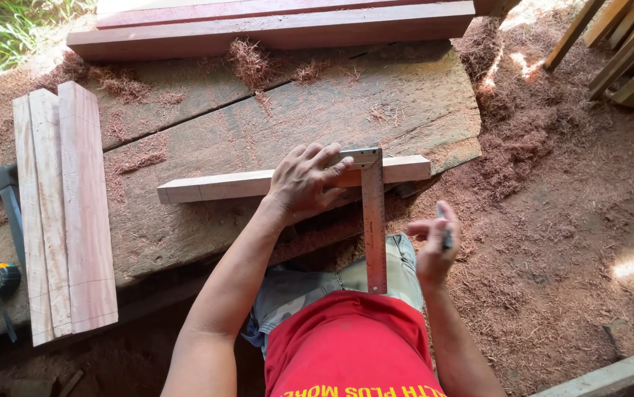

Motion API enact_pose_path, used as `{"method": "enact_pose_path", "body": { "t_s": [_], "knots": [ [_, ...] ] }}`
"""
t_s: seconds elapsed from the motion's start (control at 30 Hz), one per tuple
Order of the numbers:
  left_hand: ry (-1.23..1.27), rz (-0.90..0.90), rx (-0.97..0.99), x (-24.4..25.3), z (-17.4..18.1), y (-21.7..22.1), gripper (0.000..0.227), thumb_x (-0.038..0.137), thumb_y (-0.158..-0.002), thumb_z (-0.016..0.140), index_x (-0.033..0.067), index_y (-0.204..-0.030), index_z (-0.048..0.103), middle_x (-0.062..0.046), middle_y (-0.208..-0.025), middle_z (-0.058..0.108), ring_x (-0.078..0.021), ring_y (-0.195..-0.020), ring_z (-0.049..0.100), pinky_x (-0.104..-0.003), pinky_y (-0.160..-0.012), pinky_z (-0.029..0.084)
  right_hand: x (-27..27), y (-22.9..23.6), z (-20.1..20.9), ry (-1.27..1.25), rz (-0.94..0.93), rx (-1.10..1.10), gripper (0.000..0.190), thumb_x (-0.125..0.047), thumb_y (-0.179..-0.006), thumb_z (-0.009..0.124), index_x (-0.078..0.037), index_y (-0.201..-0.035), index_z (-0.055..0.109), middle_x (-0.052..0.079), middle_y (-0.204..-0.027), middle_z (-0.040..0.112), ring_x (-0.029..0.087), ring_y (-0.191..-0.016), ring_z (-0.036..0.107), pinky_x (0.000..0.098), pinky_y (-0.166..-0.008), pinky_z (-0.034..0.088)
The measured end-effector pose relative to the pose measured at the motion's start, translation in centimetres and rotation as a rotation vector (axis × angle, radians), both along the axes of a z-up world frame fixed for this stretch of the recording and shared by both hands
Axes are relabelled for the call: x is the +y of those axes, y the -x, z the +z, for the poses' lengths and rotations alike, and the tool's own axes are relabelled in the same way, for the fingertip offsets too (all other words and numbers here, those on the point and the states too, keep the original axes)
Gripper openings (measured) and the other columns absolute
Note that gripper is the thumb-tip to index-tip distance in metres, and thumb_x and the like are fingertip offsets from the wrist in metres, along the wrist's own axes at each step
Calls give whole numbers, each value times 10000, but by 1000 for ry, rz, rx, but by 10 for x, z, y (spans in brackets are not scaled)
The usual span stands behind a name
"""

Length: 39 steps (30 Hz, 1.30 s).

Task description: The person uses a try square and a pencil to mark lines on several rectangular wooden planks. They repeatedly position the square on the wood and draw straight lines along its edge to create measurement marks.

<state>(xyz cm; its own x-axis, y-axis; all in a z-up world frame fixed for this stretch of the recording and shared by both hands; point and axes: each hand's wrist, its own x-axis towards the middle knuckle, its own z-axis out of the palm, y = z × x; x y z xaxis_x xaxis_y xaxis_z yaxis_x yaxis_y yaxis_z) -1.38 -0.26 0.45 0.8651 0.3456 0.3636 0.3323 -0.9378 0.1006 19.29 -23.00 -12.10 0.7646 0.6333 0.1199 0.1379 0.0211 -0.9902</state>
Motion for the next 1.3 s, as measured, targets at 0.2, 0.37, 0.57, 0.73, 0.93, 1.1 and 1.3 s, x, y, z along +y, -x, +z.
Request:
{"method": "enact_pose_path", "body": {
  "t_s": [0.2, 0.37, 0.57, 0.73, 0.93, 1.1, 1.3],
  "knots": [
    [-48, -8, -40, 0, -10, 2, 526, 424, -825, 787, 229, -1306, 702, -83, -1395, 582, -239, -1159, 582, -388, -916, 489, -6, -14, 26, -396, 17, -4, 635, -547, -1127, 403, -28, -1481, 495, 72, -956, 657, 139, -782, 629, 290, -698, 533],
    [-53, -20, -70, -1, -12, 2, 525, 409, -796, 792, 229, -1284, 714, -63, -1349, 594, -238, -1154, 586, -388, -924, 499, -7, -16, 7, -342, 109, -257, 422, -426, -1144, 497, -50, -1280, 633, 88, -889, 667, 152, -741, 627, 308, -665, 525],
    [-49, -30, -121, -1, -16, 2, 509, 393, -798, 785, 230, -1275, 715, -53, -1332, 602, -231, -1161, 595, -384, -914, 495, 21, 1, 35, -162, 240, -254, 394, -220, -1069, 522, 3, -1393, 541, 129, -1088, 683, 206, -978, 680, 363, -844, 578],
    [-57, -29, -128, -2, -18, 2, 530, 381, -788, 788, 232, -1291, 715, -34, -1338, 604, -216, -1173, 594, -378, -925, 496, 43, 6, 61, -132, 324, -489, 428, -97, -1041, 504, 44, -1446, 490, 194, -1377, 629, 265, -1292, 611, 377, -1125, 484],
    [-86, -23, -105, -2, -21, 2, 554, 419, -779, 798, 228, -1292, 712, -26, -1329, 603, -206, -1175, 588, -375, -924, 490, 45, -4, 39, -93, 339, -473, 420, -90, -1042, 511, 19, -1445, 470, 173, -1368, 632, 193, -1112, 622, 325, -965, 521],
    [-121, -17, -72, -3, -21, 2, 563, 444, -779, 796, 226, -1292, 716, -35, -1326, 590, -216, -1150, 589, -373, -914, 491, 41, -9, 21, 7, 330, -333, 414, -123, -1024, 506, -15, -1423, 491, 149, -1384, 669, 134, -747, 566, 272, -674, 514],
    [-127, -23, -88, -3, -21, 2, 559, 440, -787, 787, 221, -1296, 709, -27, -1325, 590, -211, -1146, 592, -366, -905, 487, 43, -5, 37, -119, 355, -461, 408, -117, -1069, 483, 3, -1458, 463, 174, -1405, 632, 203, -1172, 655, 322, -965, 547]
  ]
}}
